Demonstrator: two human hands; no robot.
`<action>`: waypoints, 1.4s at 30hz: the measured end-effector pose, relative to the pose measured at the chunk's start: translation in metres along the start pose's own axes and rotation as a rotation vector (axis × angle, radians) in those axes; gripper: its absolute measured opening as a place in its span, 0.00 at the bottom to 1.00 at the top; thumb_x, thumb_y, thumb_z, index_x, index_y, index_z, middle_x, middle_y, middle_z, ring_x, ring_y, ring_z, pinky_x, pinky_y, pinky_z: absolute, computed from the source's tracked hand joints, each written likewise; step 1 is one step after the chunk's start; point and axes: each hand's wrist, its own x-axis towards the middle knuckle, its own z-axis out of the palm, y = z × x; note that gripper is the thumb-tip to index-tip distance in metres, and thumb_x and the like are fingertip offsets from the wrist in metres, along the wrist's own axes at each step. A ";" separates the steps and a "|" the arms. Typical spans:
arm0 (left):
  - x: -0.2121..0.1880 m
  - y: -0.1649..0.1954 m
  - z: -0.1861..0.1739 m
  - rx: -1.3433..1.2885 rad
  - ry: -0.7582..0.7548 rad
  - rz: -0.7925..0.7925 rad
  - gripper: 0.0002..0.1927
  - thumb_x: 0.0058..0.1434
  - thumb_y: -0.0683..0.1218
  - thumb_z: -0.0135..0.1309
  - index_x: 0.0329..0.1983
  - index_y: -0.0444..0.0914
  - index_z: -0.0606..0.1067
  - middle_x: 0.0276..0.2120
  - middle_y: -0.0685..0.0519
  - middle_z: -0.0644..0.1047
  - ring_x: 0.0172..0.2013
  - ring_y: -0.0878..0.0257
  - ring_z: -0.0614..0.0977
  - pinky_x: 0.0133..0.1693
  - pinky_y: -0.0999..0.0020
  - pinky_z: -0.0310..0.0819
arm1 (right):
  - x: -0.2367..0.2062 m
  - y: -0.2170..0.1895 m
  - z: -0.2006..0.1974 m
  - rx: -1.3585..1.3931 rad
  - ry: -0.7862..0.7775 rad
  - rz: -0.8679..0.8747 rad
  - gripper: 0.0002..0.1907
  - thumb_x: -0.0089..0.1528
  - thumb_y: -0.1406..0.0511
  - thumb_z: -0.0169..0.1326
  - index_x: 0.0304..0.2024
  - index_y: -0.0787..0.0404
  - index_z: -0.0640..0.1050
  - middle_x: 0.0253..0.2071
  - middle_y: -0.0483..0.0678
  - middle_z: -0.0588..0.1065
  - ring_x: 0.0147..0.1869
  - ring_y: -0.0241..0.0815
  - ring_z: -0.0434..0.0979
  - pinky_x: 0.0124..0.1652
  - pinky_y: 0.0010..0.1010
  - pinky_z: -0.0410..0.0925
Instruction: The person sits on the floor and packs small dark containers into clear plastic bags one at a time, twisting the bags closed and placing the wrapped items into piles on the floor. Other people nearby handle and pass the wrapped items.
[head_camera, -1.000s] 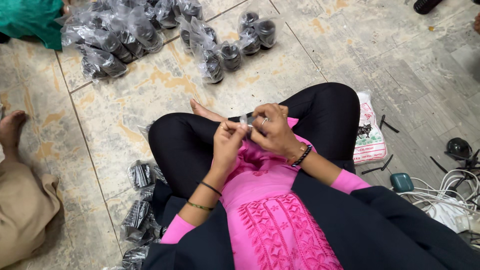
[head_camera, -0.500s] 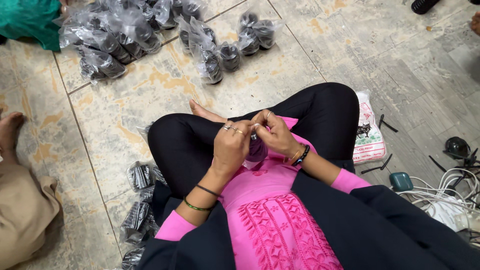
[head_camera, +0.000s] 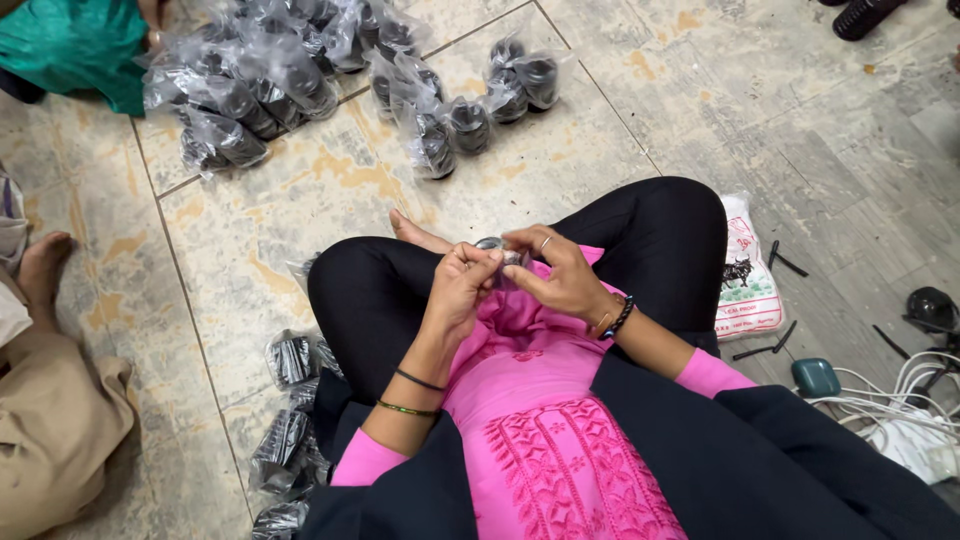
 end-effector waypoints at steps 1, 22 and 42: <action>-0.003 0.002 0.002 0.035 0.007 0.016 0.09 0.66 0.40 0.61 0.34 0.40 0.71 0.24 0.57 0.72 0.22 0.73 0.70 0.24 0.79 0.62 | -0.001 0.001 0.001 -0.018 0.034 -0.049 0.14 0.60 0.70 0.61 0.48 0.67 0.78 0.43 0.52 0.77 0.44 0.44 0.79 0.44 0.32 0.71; 0.007 0.044 0.002 0.477 -0.450 0.052 0.09 0.68 0.44 0.62 0.37 0.35 0.74 0.30 0.56 0.78 0.29 0.73 0.72 0.29 0.77 0.64 | -0.005 -0.003 -0.009 -0.102 0.074 -0.059 0.03 0.66 0.70 0.60 0.42 0.60 0.81 0.40 0.46 0.81 0.44 0.41 0.81 0.46 0.31 0.72; 0.000 0.036 -0.003 0.407 -0.290 0.098 0.06 0.65 0.40 0.60 0.35 0.35 0.75 0.32 0.55 0.80 0.33 0.71 0.78 0.37 0.75 0.74 | 0.000 -0.010 -0.005 -0.518 0.126 -0.485 0.07 0.53 0.68 0.61 0.33 0.57 0.77 0.52 0.51 0.77 0.56 0.49 0.72 0.55 0.37 0.59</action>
